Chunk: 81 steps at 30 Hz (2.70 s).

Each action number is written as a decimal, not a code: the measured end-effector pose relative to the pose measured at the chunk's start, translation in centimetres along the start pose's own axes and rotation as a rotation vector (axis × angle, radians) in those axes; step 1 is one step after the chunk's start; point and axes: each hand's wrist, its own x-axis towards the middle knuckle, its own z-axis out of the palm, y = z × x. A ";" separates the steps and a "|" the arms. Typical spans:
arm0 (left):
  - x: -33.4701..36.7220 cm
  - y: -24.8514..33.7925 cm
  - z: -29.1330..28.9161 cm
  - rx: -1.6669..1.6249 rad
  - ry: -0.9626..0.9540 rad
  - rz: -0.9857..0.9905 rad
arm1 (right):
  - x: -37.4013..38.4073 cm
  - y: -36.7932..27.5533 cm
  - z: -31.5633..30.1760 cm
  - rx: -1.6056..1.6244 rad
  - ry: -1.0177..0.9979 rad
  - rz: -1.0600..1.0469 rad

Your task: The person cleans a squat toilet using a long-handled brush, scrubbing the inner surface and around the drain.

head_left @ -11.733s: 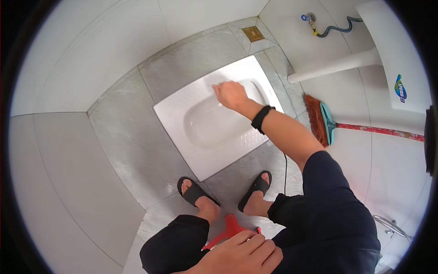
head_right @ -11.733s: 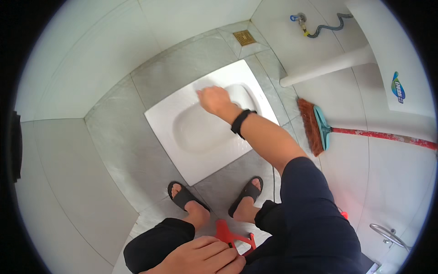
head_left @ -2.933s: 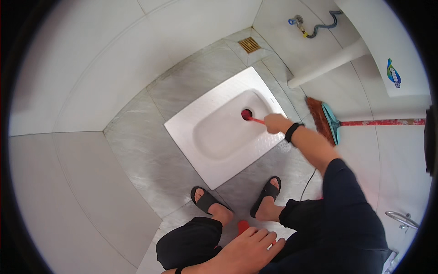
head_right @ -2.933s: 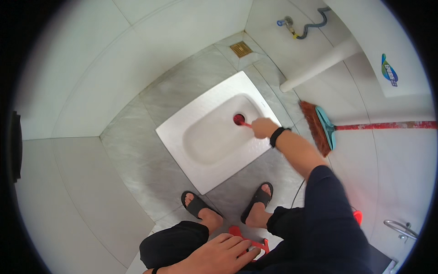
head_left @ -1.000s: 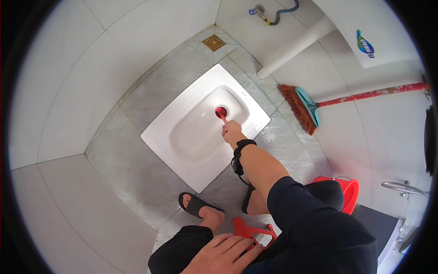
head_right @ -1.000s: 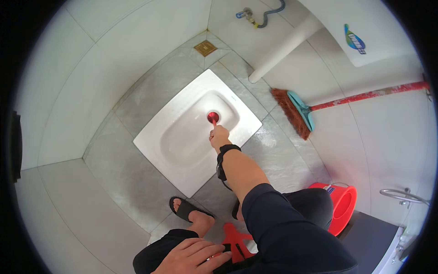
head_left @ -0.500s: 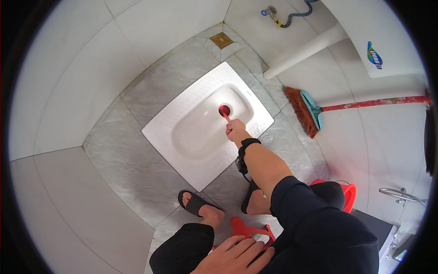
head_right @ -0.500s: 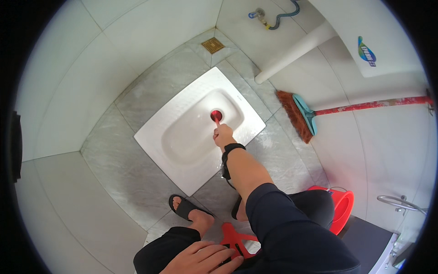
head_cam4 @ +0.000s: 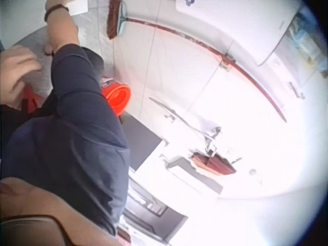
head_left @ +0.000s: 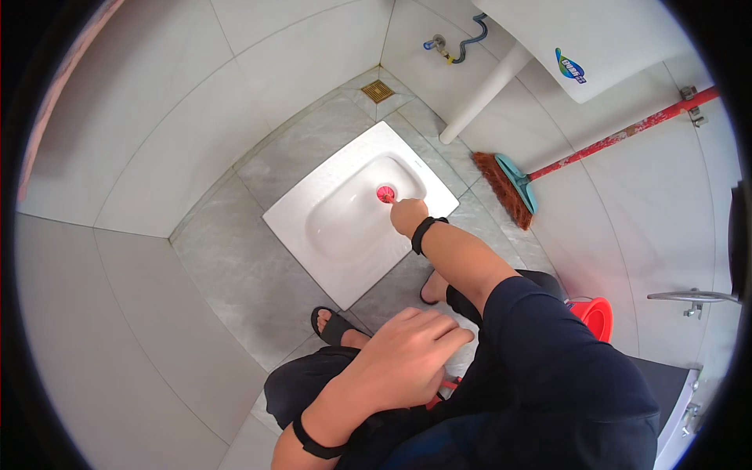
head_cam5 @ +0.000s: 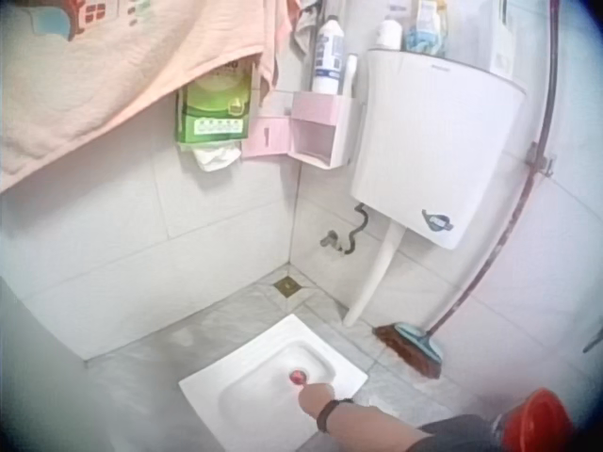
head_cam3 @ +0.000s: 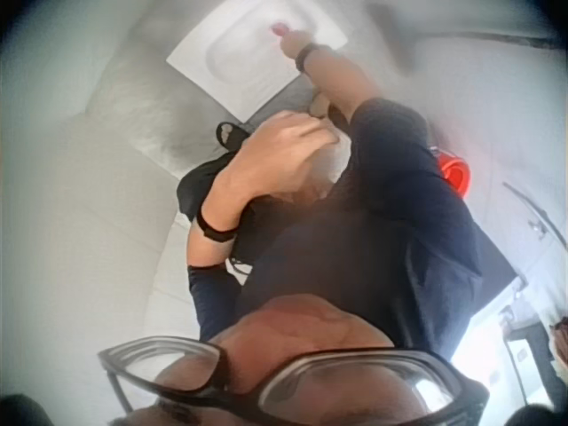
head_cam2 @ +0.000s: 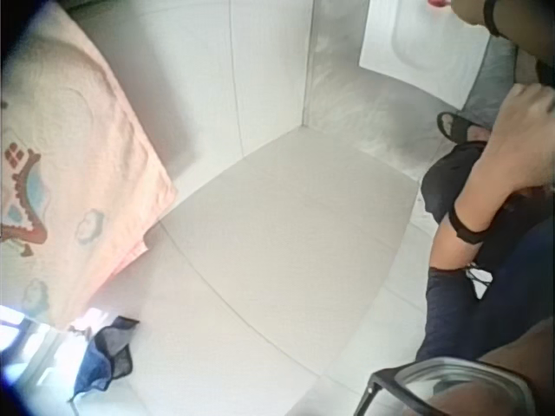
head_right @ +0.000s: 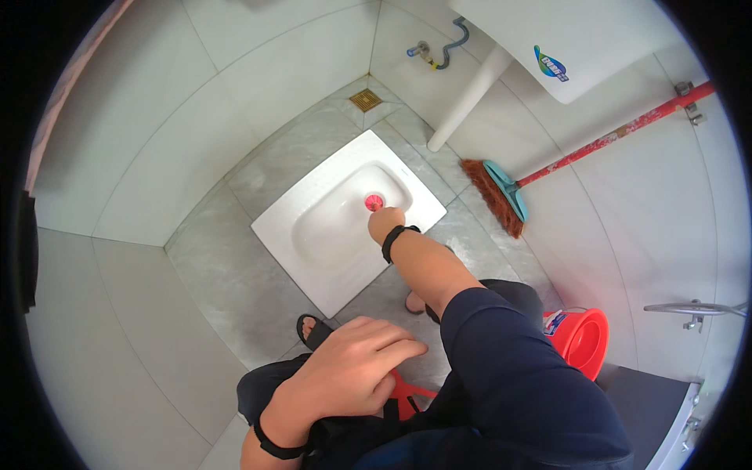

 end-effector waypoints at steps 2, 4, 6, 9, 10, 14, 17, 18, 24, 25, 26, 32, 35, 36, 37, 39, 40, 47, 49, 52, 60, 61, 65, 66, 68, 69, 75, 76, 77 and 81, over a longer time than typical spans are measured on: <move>-0.2 0.9 -0.1 0.019 -0.013 -0.036 | -0.5 -1.2 0.2 -0.008 -0.022 -0.017; -0.6 1.7 -0.3 0.016 -0.056 -0.063 | -0.4 -3.4 0.7 -0.036 -0.068 -0.013; -1.8 2.0 -0.9 0.037 -0.067 -0.085 | 0.3 -4.1 2.1 -0.043 -0.086 -0.001; -4.0 2.4 -2.4 0.124 -0.069 -0.099 | 2.8 -4.6 4.8 -0.006 -0.074 0.043; -4.5 2.2 -2.7 0.172 -0.056 -0.089 | 3.8 -4.1 5.7 0.074 -0.038 0.136; -5.3 0.9 -2.0 0.149 -0.032 -0.096 | 6.3 -2.8 7.0 0.229 -0.083 0.309; -5.4 0.0 -1.8 0.120 -0.035 -0.095 | 6.1 -2.3 6.6 0.250 -0.127 0.311; -5.5 -0.2 -1.7 0.114 -0.037 -0.096 | 5.6 -2.3 6.4 0.280 -0.157 0.326; -6.0 0.5 -2.3 0.103 -0.035 -0.112 | 3.7 -6.8 2.8 0.504 -0.143 0.448; -5.9 0.7 -2.4 0.105 -0.031 -0.105 | 4.1 -6.4 2.6 0.504 -0.130 0.451; -5.8 0.8 -2.2 0.101 -0.031 -0.095 | 4.8 -5.5 3.4 0.578 -0.109 0.496; -6.0 0.4 -1.4 0.110 -0.051 -0.092 | 5.4 -3.4 7.2 0.817 -0.098 0.551; -5.3 0.5 -1.7 0.098 -0.033 -0.049 | 6.0 0.9 11.1 0.544 -0.174 0.239; -6.1 0.5 -2.4 0.124 -0.039 -0.112 | 5.3 -5.0 10.2 0.795 -0.095 0.449; -6.6 0.7 -2.9 0.137 -0.040 -0.151 | 4.5 -8.8 8.8 1.024 -0.008 0.681; -6.4 0.5 -3.2 0.133 -0.037 -0.142 | 4.3 -9.6 8.9 0.967 0.086 0.638; -6.4 0.5 -3.4 0.129 -0.038 -0.142 | 4.4 -9.8 9.1 0.920 0.165 0.587; -6.5 -0.2 -4.0 0.095 -0.033 -0.140 | 6.1 -2.4 10.8 0.399 -0.049 0.170; -7.0 -0.2 -4.5 0.094 -0.031 -0.167 | 5.5 -3.9 9.0 1.221 -0.106 0.717; -6.8 0.0 -5.3 0.131 -0.017 -0.235 | 2.4 -9.2 6.6 1.271 -0.132 0.749; -7.6 -0.5 -5.6 0.101 0.037 -0.291 | 6.6 -10.9 7.7 0.263 0.134 -0.086; -7.4 -0.7 -5.6 0.121 0.032 -0.274 | 7.8 -9.5 9.0 0.275 0.126 -0.065; -5.0 -1.5 -3.9 0.005 0.098 -0.171 | 7.0 -0.9 15.9 0.451 0.109 0.207; -5.1 -1.3 -4.2 0.015 0.157 -0.158 | 6.6 -1.1 14.9 0.670 0.012 0.293; -6.4 -0.5 -5.4 0.047 0.194 -0.220 | 5.5 -6.9 10.3 0.825 -0.158 0.285; -6.6 0.0 -5.5 0.029 0.239 -0.232 | 3.5 -8.7 9.0 0.836 -0.174 0.274; -7.7 -0.9 -5.0 -0.099 0.649 -0.477 | 2.8 -8.4 8.5 1.004 0.060 0.392; -6.3 0.0 -5.1 -0.163 0.827 -0.557 | 4.6 -6.3 8.7 0.338 0.040 0.009; -5.2 0.5 -6.1 -0.176 0.788 -0.493 | 5.7 -3.9 10.4 0.687 0.221 0.349; -4.9 -0.8 -10.1 -0.190 1.145 -0.220 | 5.9 -3.6 10.0 1.174 -0.036 0.656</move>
